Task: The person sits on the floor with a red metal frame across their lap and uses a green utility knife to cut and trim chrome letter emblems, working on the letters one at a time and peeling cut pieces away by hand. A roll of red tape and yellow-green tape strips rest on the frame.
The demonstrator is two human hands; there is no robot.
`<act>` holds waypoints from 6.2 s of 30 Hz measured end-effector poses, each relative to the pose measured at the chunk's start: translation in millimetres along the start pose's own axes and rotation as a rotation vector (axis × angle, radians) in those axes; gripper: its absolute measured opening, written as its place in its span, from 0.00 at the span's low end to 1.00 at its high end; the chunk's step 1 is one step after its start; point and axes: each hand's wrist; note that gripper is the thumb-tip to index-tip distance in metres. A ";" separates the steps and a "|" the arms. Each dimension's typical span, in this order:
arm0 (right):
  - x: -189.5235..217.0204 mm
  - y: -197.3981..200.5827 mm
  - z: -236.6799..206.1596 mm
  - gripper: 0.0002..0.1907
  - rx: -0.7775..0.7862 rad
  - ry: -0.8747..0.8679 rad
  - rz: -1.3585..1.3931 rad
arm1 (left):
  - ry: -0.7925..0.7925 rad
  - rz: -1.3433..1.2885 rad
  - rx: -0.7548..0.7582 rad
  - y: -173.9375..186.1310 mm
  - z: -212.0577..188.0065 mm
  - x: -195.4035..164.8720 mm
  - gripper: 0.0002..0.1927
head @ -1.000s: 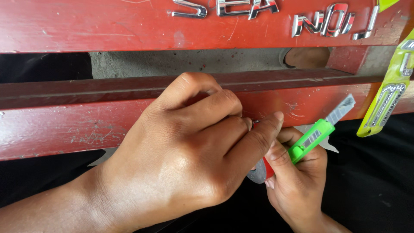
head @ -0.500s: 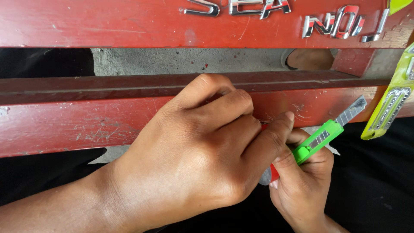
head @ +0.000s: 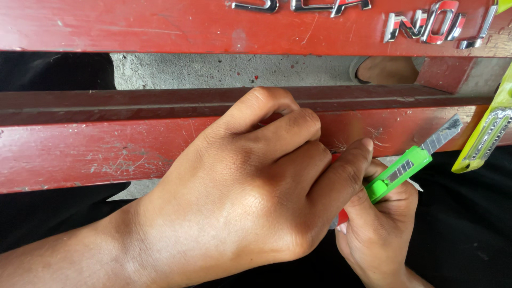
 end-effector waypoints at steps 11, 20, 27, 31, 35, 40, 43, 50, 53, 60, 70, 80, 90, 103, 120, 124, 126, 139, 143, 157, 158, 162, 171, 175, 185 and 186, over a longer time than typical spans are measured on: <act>-0.1 -0.5 -0.5 0.05 -0.017 -0.012 0.008 | -0.012 0.004 0.013 -0.8 0.5 1.1 0.21; -0.2 -2.7 0.8 0.05 -0.031 0.002 -0.027 | 0.013 -0.003 0.010 -1.8 0.6 3.4 0.20; 1.7 -7.6 1.7 0.04 -0.032 -0.001 -0.010 | 0.055 -0.016 0.013 -3.6 0.4 5.5 0.19; 0.5 -5.7 1.2 0.04 -0.063 -0.010 -0.014 | 0.034 -0.008 0.042 -1.1 1.7 6.0 0.20; -1.0 -2.8 -0.1 0.04 -0.052 0.001 -0.006 | 0.037 -0.020 0.041 -1.8 2.6 5.3 0.20; 0.6 -1.0 -2.8 0.04 -0.065 -0.035 0.004 | 0.038 -0.035 0.032 -2.2 1.9 2.8 0.19; 0.8 -0.7 -2.7 0.05 -0.059 -0.028 -0.014 | 0.027 -0.022 0.022 -3.5 1.8 2.8 0.19; -0.8 0.2 -0.5 0.04 -0.069 -0.015 -0.023 | 0.034 -0.033 0.020 -4.6 1.0 3.9 0.19; -0.8 -0.4 -0.5 0.04 -0.066 -0.012 -0.037 | 0.031 -0.028 0.012 -5.5 -0.1 5.0 0.18; -0.5 -2.6 1.9 0.05 -0.061 -0.011 -0.056 | 0.038 -0.001 0.004 -6.7 -2.4 5.3 0.14; 0.0 -2.4 -0.6 0.05 -0.062 0.014 -0.086 | 0.039 -0.034 0.018 -6.8 -1.2 5.3 0.17; -0.9 -6.2 0.5 0.03 -0.064 0.014 -0.039 | 0.086 -0.085 0.069 -6.8 1.2 5.9 0.18; 7.0 -18.6 5.6 0.05 -0.098 -0.002 -0.092 | 0.055 -0.159 0.085 -5.6 -1.4 8.5 0.17; 5.0 -12.0 1.7 0.04 -0.083 -0.031 -0.026 | -0.006 -0.080 0.081 -6.6 0.0 7.7 0.18; 0.9 -3.4 3.0 0.08 -0.014 -0.191 0.136 | -0.164 0.155 0.094 -2.7 5.2 8.6 0.19; -2.7 -2.4 -2.0 0.07 -0.049 -0.136 0.077 | -0.223 0.256 0.082 -3.1 11.7 8.2 0.19; -4.9 -3.5 -3.6 0.05 -0.045 -0.129 0.111 | -0.227 0.262 0.081 -2.9 13.6 8.4 0.19; -2.5 -8.4 -0.2 0.08 -0.065 -0.127 0.094 | -0.136 0.142 0.039 -4.0 9.9 8.3 0.21; -3.0 -6.9 0.8 0.08 -0.096 -0.150 0.099 | -0.113 0.108 0.038 -4.5 7.9 8.3 0.22; -5.6 -5.5 2.9 0.04 -0.069 -0.141 0.145 | -0.078 -0.025 0.034 -6.0 4.9 12.6 0.23; -5.5 -5.7 3.0 0.04 -0.075 -0.143 0.140 | -0.081 -0.031 0.040 -5.8 4.7 12.2 0.22; -4.1 -8.0 3.5 0.06 -0.109 -0.164 0.114 | -0.104 -0.010 0.058 -5.5 5.7 10.5 0.21; -5.3 -6.5 5.2 0.02 -0.071 -0.160 0.128 | -0.139 0.023 0.094 -5.2 14.0 6.1 0.23; -5.1 -8.1 6.2 0.02 -0.111 -0.144 0.020 | -0.129 0.031 0.082 -5.7 16.6 5.2 0.23; 1.0 -11.8 7.6 0.04 -0.127 -0.208 0.023 | -0.264 0.150 0.102 -6.1 17.6 4.4 0.18; 0.7 -11.0 7.4 0.03 -0.127 -0.214 0.030 | -0.299 0.186 0.110 -5.9 17.6 4.4 0.19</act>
Point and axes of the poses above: each hand's wrist, its own z-axis towards the middle knuckle, its own y-axis out of the back of the hand, x = y × z, and after that the axes turned 12 degrees about -x, right-handed
